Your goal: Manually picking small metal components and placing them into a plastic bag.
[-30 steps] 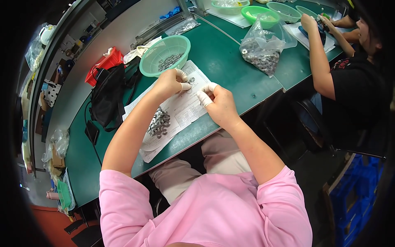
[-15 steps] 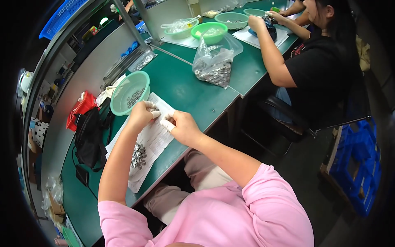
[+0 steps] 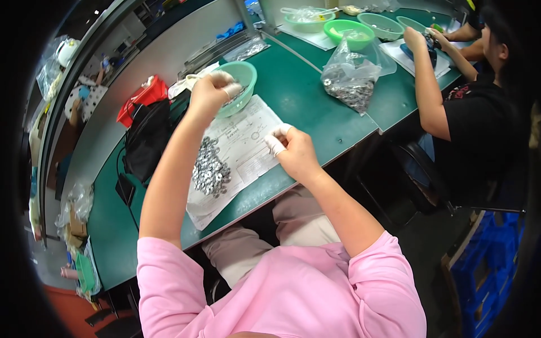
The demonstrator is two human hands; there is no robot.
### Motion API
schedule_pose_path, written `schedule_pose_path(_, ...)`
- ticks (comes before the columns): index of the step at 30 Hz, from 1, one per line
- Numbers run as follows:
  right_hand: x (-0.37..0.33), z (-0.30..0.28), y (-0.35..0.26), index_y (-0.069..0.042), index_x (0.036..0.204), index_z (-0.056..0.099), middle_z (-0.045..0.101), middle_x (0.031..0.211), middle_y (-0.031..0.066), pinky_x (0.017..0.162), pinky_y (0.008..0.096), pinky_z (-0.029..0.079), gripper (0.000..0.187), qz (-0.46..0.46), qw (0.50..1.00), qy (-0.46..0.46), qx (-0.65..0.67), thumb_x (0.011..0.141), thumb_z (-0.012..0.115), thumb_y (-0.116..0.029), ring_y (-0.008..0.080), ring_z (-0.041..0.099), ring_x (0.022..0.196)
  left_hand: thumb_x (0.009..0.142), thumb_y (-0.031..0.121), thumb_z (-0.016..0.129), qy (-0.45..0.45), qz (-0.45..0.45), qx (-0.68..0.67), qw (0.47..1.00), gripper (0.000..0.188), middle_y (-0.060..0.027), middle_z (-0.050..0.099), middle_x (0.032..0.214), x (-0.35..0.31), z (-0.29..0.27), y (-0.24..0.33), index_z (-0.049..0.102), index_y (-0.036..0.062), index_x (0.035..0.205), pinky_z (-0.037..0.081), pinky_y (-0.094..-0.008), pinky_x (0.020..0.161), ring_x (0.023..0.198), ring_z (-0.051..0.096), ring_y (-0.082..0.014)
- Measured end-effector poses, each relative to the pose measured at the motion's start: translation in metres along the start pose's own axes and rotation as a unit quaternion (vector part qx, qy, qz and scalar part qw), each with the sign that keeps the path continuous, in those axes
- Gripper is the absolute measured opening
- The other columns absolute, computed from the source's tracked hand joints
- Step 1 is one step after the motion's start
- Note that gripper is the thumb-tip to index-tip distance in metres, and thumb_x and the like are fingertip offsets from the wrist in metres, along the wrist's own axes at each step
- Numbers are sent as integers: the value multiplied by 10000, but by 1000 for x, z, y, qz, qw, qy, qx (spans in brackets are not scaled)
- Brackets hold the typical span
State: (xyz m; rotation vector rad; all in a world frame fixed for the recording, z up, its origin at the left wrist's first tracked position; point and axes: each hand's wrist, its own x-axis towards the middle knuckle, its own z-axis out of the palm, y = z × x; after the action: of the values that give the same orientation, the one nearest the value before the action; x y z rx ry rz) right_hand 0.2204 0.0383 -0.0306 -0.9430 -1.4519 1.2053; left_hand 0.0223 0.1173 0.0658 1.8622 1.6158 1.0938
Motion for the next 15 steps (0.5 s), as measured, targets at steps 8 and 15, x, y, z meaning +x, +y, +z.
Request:
schedule_pose_path(8,0,0,-4,-6,874,595,613,746,14,596,208,430,93,8,1000,4,12,891,621,-93,69,546,662,790,138,682,44,-6,91,995,309,-140,693,963,-28,-49,-28,664,12,1071,496,-282,776,849,658,-179)
schedule_pose_path(15,-1,-1,-10,-10,860,597,610,736,6,573,200,411,116,3,1000,0,-5,897,621,-117,57,530,648,858,249,624,-41,-35,161,985,418,-191,632,1112,-110,-66,-30,588,-12,1182,456,-360,897,1018,612,-275)
